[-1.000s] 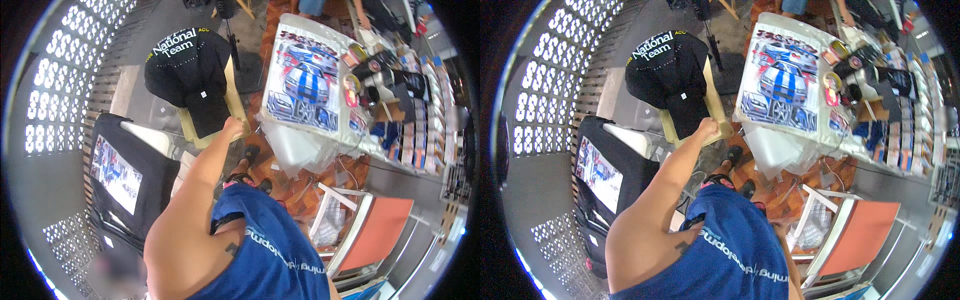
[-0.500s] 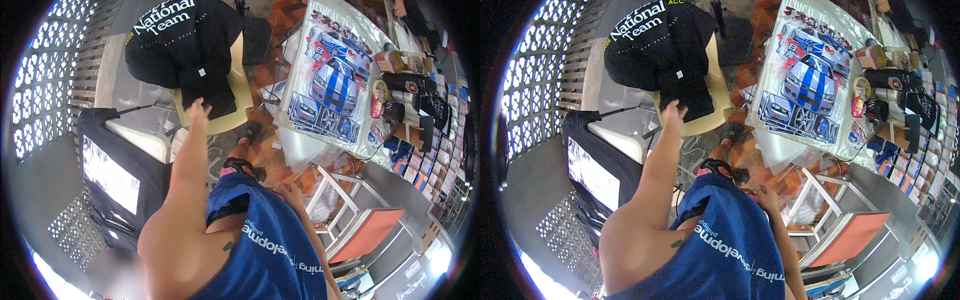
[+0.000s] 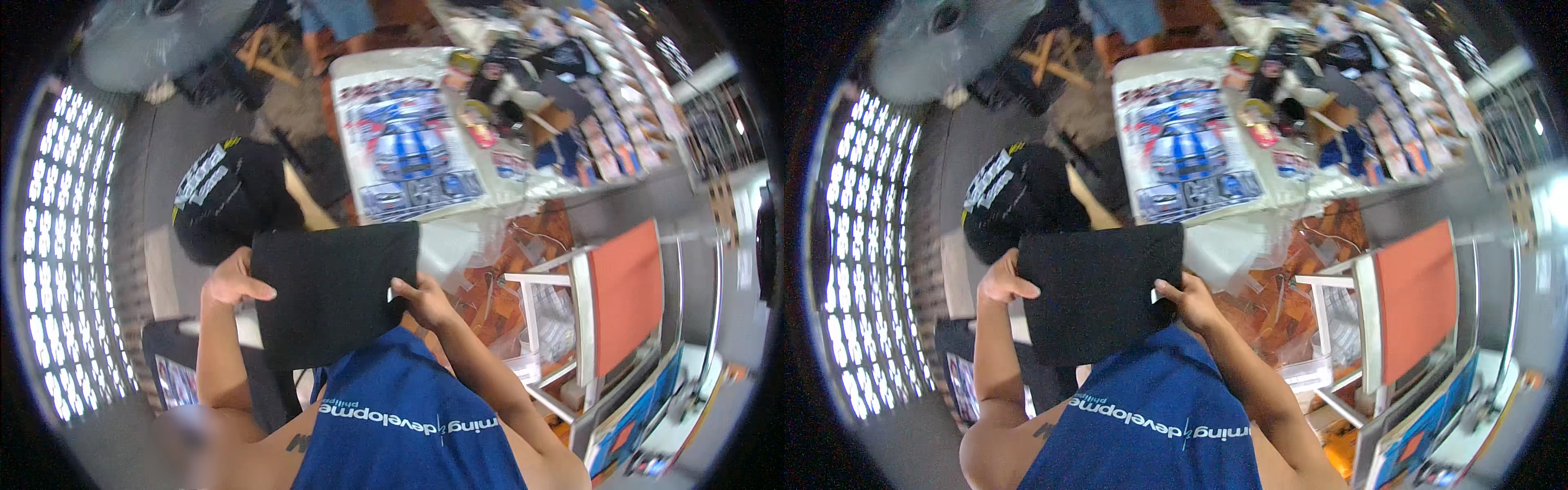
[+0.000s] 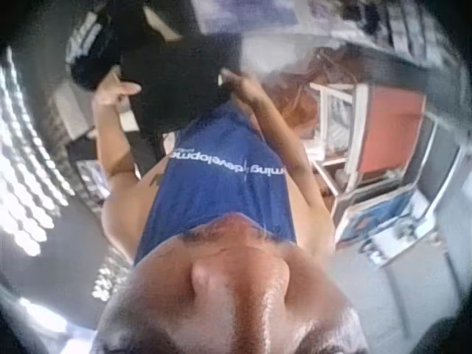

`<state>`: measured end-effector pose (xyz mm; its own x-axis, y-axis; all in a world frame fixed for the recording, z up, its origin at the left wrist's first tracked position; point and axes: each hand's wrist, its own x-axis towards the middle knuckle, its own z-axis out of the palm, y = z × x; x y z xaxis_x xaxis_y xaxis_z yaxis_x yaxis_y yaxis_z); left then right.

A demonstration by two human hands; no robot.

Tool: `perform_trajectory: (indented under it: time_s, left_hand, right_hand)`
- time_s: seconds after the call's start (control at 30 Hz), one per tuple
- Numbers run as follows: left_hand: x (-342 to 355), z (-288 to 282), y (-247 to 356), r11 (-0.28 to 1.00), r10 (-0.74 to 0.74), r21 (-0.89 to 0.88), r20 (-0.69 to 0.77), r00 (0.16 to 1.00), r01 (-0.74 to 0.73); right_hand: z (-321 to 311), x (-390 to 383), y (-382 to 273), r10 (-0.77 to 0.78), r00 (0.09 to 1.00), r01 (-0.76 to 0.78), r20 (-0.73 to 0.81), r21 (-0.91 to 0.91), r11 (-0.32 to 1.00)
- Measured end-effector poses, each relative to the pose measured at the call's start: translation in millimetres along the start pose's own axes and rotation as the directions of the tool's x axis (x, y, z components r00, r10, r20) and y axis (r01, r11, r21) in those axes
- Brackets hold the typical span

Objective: The person places black t-shirts on a heat press, aligns a car graphic transfer, and presses the machine to apply the design. They repeat this process for multiple shirts, flipping them to print on both sides and stacking the finished items.

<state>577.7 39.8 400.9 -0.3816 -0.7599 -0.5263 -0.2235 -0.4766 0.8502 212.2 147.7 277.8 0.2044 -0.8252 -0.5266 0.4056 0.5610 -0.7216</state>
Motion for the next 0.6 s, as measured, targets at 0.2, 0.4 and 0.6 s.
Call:
perform_trajectory:
  time_s: [0.2, 0.4, 0.6]
  left_hand:
    - [29.3, 144.5, 41.6, 0.192, -0.454, 0.927, 0.374, 0.809, -0.321]
    - [-12.0, 331.5, 59.3, 0.517, 0.059, -0.002, 0.998, 0.034, -0.856]
    - [-59.7, 481.2, -53.9, 0.397, 0.314, -0.337, 0.924, -0.219, -0.854]
  right_hand:
    - [-49.4, -192.8, -45.0, -0.614, 0.718, 0.234, -0.327, -0.718, 0.656]
    - [-40.0, -337.0, 7.6, -0.841, 0.538, 0.133, -0.057, -0.979, 0.151]
    - [-28.6, -433.7, 110.2, -0.891, 0.116, -0.288, -0.439, -0.874, 0.392]
